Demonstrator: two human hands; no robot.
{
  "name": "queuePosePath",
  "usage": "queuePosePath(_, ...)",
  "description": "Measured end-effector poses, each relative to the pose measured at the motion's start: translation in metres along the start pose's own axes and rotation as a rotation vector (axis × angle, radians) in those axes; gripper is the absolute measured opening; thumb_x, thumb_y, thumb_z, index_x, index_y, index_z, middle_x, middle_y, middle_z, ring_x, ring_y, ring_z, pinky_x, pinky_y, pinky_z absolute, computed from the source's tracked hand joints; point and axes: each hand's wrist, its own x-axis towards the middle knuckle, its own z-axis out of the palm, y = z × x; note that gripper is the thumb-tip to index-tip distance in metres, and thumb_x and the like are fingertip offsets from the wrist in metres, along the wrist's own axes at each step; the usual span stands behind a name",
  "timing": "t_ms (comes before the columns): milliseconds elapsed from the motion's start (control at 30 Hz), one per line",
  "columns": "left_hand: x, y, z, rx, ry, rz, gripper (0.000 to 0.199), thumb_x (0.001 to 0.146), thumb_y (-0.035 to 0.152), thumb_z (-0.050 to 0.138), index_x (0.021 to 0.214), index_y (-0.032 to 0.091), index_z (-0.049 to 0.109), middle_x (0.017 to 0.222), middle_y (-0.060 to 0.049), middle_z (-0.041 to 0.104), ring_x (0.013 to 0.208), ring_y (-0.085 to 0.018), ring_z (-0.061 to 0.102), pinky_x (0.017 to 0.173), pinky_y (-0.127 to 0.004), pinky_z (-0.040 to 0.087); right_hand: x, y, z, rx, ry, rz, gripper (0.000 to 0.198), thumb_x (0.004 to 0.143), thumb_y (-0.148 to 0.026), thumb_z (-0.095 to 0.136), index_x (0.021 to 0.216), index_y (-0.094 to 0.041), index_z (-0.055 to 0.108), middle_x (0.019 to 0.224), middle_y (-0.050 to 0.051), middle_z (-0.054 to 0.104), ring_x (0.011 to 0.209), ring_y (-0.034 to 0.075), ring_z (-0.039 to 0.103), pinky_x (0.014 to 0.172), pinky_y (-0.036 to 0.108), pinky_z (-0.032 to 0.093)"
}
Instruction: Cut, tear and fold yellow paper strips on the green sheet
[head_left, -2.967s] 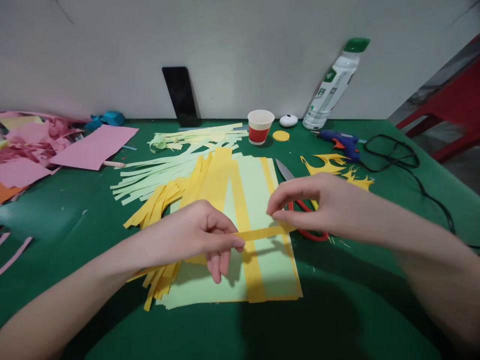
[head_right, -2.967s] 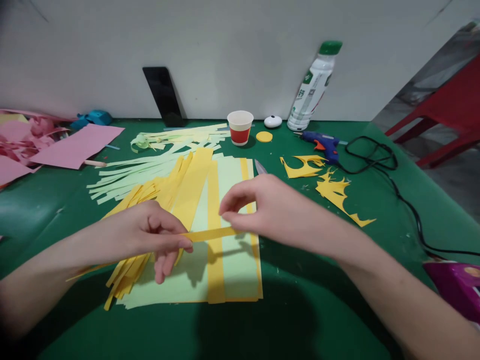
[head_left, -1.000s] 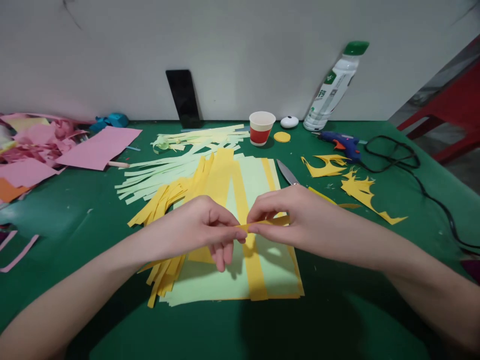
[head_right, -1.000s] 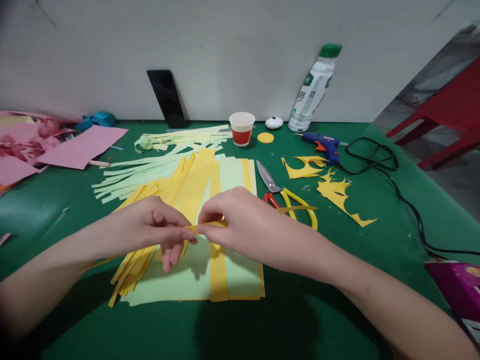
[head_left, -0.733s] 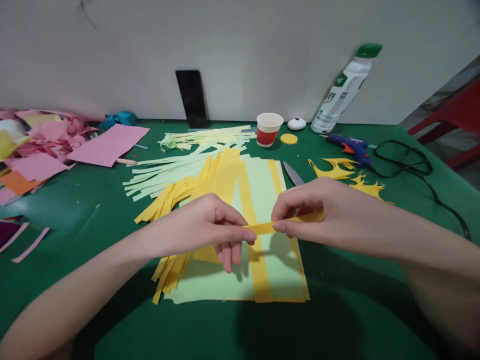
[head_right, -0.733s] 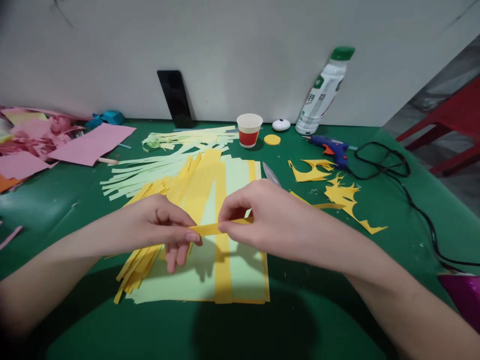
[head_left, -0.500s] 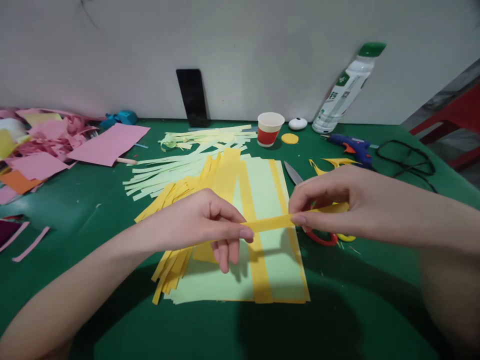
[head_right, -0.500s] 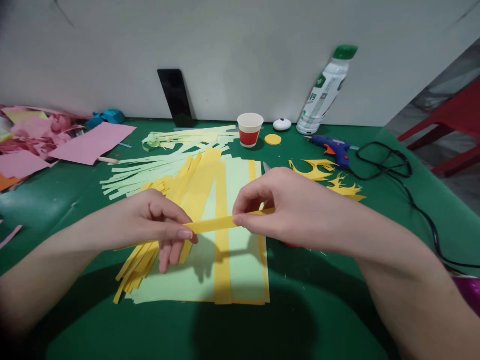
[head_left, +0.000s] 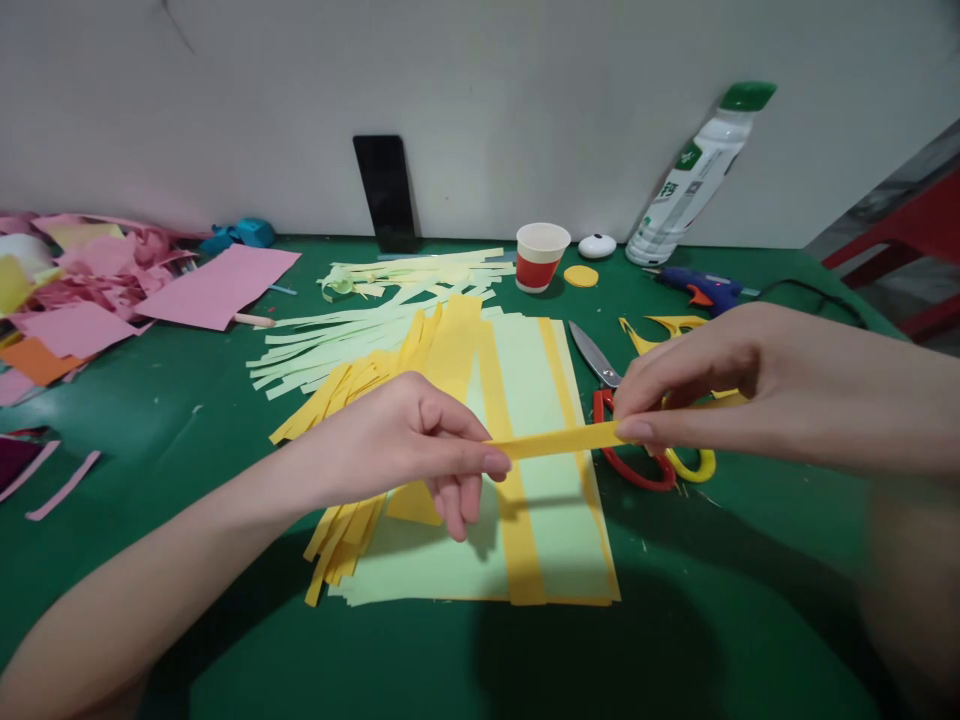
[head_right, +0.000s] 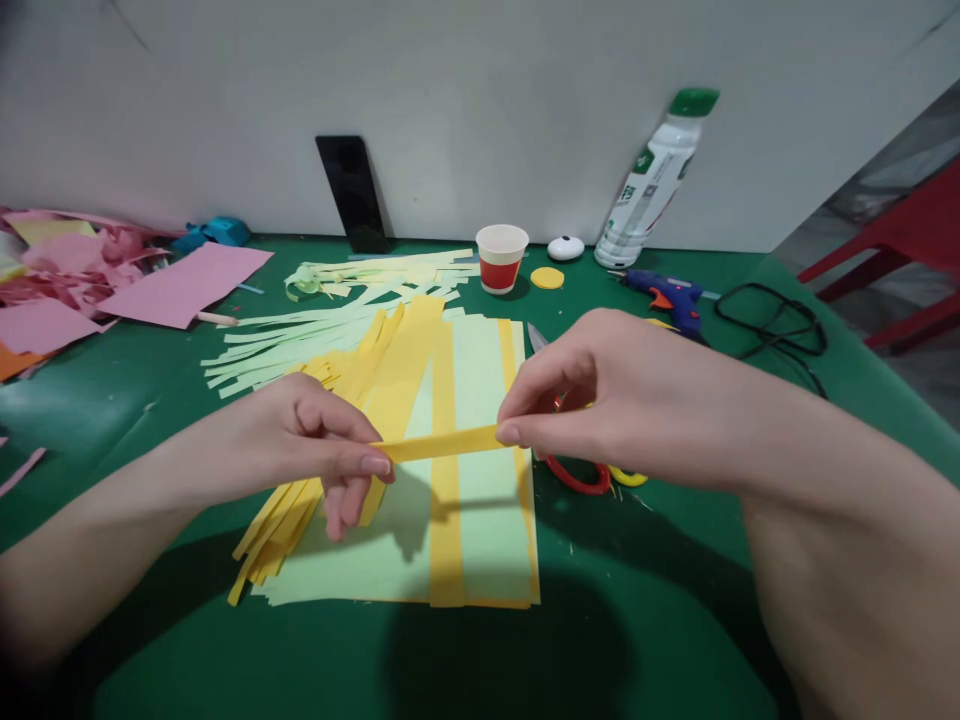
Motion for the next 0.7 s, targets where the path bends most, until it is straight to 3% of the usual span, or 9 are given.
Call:
queuePosePath(167,0.003,-0.002,0.003,0.023,0.005,-0.002,0.024,0.077,0.028,0.057,0.058,0.014,0.063,0.053,0.002,0.064,0.048,-0.009,0.061,0.051,-0.016,0.051,0.002,0.000,0.004,-0.022,-0.074,0.002,0.026,0.070,-0.041,0.053,0.063,-0.020,0.065,0.055,0.002,0.060,0.052,0.016,0.055,0.047,0.026,0.038)
queuePosePath(400,0.006,-0.002,0.011,0.069,-0.027,-0.054,0.027,0.076,0.029,0.058,0.054,0.013,0.059,0.052,0.002,0.064,0.047,-0.010,0.062,0.052,-0.018,0.049,0.011,-0.018,0.034,0.155,-0.038,-0.163,0.019,0.076,-0.026,0.046,0.072,-0.019,0.064,0.071,0.000,0.065,0.063,0.011,0.055,0.054,0.020,0.040)
queuePosePath(700,0.004,-0.004,0.014,0.043,-0.078,-0.052,0.023,0.077,0.021,0.054,0.056,0.015,0.059,0.050,0.003,0.064,0.047,-0.009,0.062,0.053,-0.016,0.048,0.019,-0.022,0.046,0.247,-0.150,-0.110,0.015,0.068,-0.026,0.050,0.070,-0.016,0.062,0.067,0.001,0.062,0.058,0.009,0.049,0.048,0.020,0.036)
